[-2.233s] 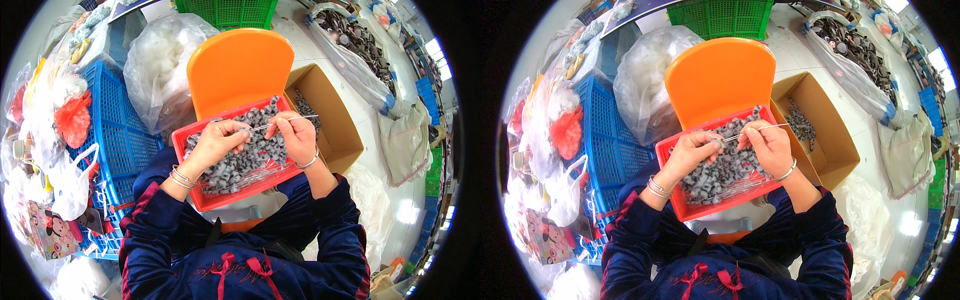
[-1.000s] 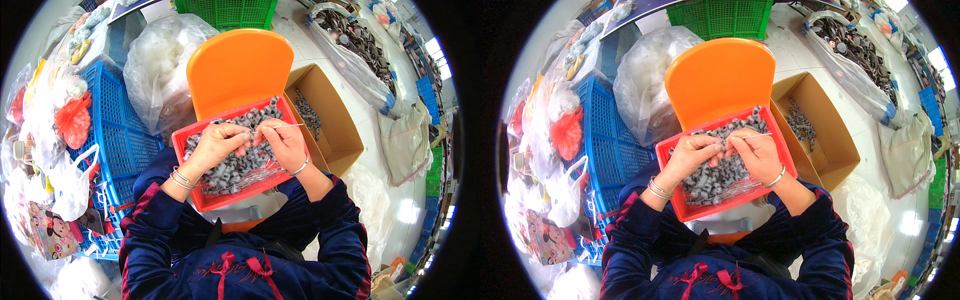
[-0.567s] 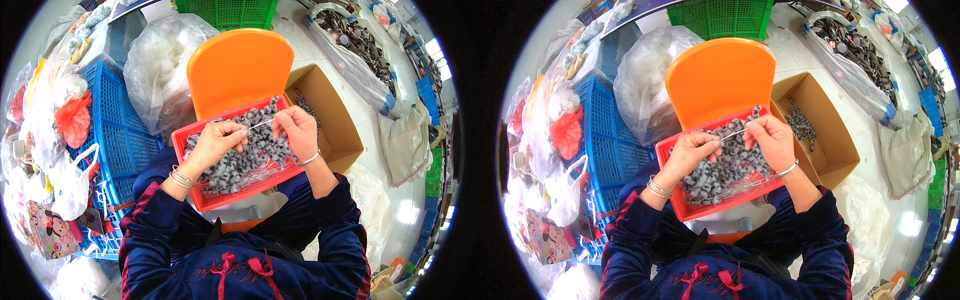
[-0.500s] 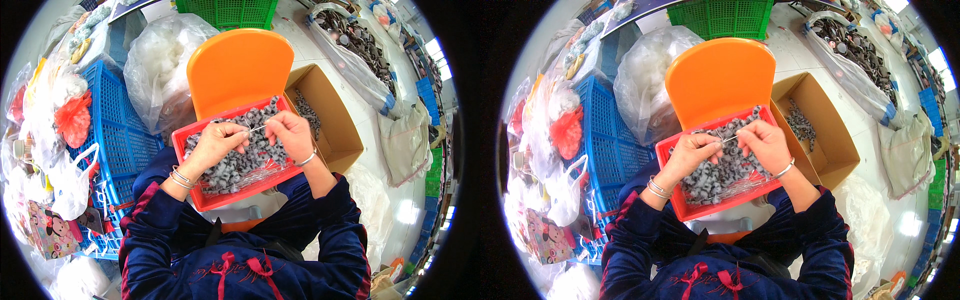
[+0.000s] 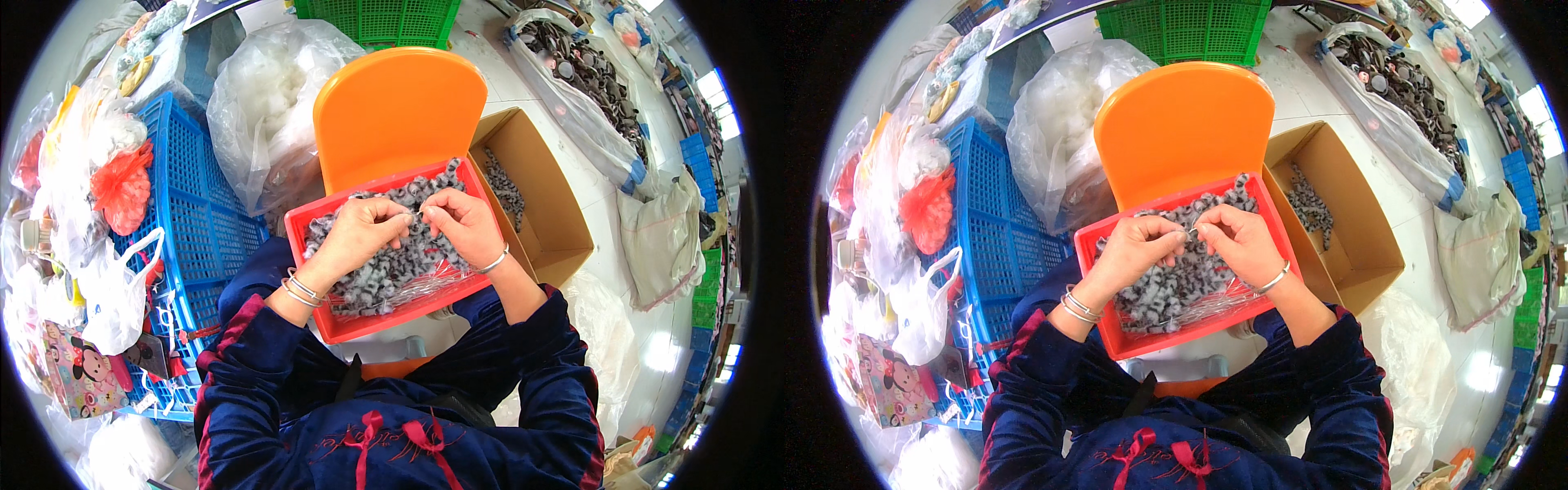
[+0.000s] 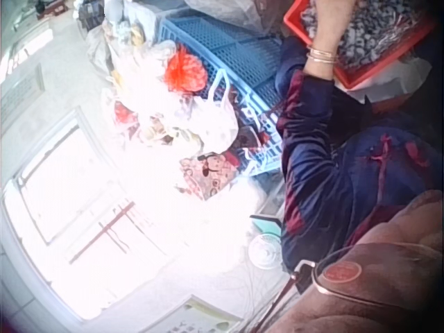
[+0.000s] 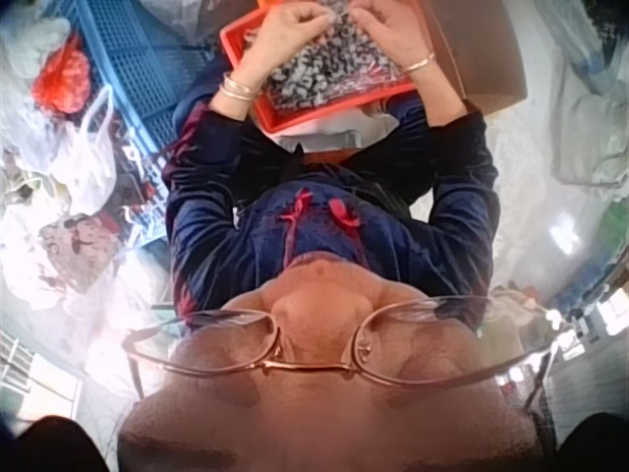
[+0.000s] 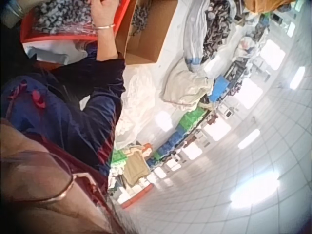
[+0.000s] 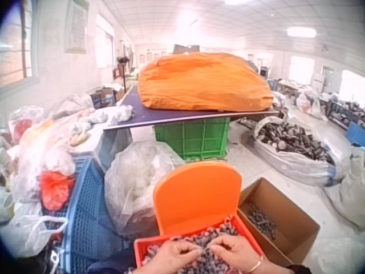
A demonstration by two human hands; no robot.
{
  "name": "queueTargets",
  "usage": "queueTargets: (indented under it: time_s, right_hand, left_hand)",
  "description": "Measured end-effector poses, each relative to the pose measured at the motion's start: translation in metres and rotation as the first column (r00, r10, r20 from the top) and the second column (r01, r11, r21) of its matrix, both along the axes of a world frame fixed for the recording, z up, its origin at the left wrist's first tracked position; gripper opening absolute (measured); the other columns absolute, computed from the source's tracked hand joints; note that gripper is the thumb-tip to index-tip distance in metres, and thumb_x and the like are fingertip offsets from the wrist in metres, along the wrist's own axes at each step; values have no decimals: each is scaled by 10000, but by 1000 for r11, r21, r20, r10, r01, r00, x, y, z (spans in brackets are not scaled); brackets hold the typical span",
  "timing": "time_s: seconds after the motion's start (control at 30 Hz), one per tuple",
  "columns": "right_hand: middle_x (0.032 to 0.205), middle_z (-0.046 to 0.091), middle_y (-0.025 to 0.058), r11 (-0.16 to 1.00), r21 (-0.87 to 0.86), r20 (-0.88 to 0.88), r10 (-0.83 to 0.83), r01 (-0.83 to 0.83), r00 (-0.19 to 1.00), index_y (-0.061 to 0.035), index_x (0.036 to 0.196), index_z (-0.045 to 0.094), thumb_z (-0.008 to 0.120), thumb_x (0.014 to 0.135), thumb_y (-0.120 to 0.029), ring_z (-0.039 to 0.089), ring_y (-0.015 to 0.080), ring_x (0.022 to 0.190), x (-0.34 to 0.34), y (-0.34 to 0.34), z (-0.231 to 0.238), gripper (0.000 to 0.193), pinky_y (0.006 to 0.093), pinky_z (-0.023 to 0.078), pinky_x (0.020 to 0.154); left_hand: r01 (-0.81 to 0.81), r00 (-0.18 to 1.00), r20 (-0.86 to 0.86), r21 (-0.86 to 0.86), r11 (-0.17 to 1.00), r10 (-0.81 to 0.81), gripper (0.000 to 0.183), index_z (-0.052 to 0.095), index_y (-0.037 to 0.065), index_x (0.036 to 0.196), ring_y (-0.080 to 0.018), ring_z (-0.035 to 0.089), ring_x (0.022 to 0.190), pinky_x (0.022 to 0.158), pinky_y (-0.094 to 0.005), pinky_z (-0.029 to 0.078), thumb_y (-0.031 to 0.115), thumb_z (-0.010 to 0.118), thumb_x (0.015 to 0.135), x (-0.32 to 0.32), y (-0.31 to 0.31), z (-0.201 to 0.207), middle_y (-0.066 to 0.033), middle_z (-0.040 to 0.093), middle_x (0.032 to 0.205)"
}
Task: The person sits and repeatedly picks small gray fuzzy items from a red tray, threads them onto a thin wire or needle, and places the assembled pieces into a cardboard box. The process continues throughout the clip with consistent hand movements and no visible change in the surrounding environment.
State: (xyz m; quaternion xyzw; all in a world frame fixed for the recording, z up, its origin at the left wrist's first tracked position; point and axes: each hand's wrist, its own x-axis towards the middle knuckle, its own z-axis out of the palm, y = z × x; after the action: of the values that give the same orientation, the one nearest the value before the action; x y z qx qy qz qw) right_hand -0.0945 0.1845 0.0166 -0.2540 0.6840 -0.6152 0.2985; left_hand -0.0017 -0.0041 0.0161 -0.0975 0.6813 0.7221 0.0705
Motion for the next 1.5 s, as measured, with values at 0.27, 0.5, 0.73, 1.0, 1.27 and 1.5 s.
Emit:
queueTargets:
  time_s: [0.27, 0.5, 0.73, 1.0, 1.27, 1.5]
  right_hand:
    - [798, 614, 11, 999, 33, -38, 19, -17, 999, -3, 930, 610, 587, 934, -82, 553, 61, 656, 5, -7, -5, 82, 212, 445, 573]
    - [818, 630, 18, 997, 66, -39, 32, -29, 999, 3, 959, 619, 596, 939, -91, 563, 60, 682, 0, -3, -2, 99, 209, 454, 608]
    - [764, 633, 19, 989, 144, -190, 61, -33, 980, 9, 927, 639, 640, 885, -50, 562, 53, 662, 0, -6, -5, 73, 229, 460, 565]
    - [761, 600, 111, 956, 128, -853, -30, 263, 521, -40, 810, 588, 676, 781, -38, 617, 296, 679, 18, -34, -13, 92, 371, 493, 579]
    - [772, 626, 16, 994, -24, -15, -107, 107, 994, -11, 944, 634, 589, 955, -176, 548, 63, 643, 1, -23, -16, 171, 225, 455, 581]
    - [748, 606, -1, 989, -82, 268, -93, 119, 959, -17, 920, 634, 578, 968, -197, 532, 60, 604, 2, -25, -19, 194, 208, 437, 561]
  left_hand:
    - [-15, 1000, 21, 81, 997, 13, 171, 677, -12, 961, -59, 605, 662, 609, -207, 505, 147, 625, 925, 1, 1, -5, -12, 662, 787]
    - [18, 999, 29, -34, 999, -17, 170, 662, 10, 915, -47, 584, 643, 584, -200, 481, 178, 637, 913, -1, 0, -9, -3, 654, 764]
    - [-35, 999, -10, -144, 989, 33, 184, 635, 11, 821, -53, 571, 586, 531, -215, 458, 183, 646, 886, 0, 4, -13, -5, 638, 687]
    - [-118, 993, -9, -275, 954, 120, 153, 655, -5, 872, -67, 586, 603, 552, -225, 469, 142, 613, 878, -5, 6, -19, -11, 636, 706]
    - [-168, 986, -14, 23, 986, 168, 199, 686, 0, 1050, -61, 589, 663, 607, -216, 491, 126, 580, 937, -2, 4, -14, 6, 646, 781]
    - [-145, 985, -99, -36, 989, 141, 372, 568, 38, 1304, -57, 573, 681, 628, -218, 492, 93, 576, 936, -1, 4, -23, 12, 632, 801]
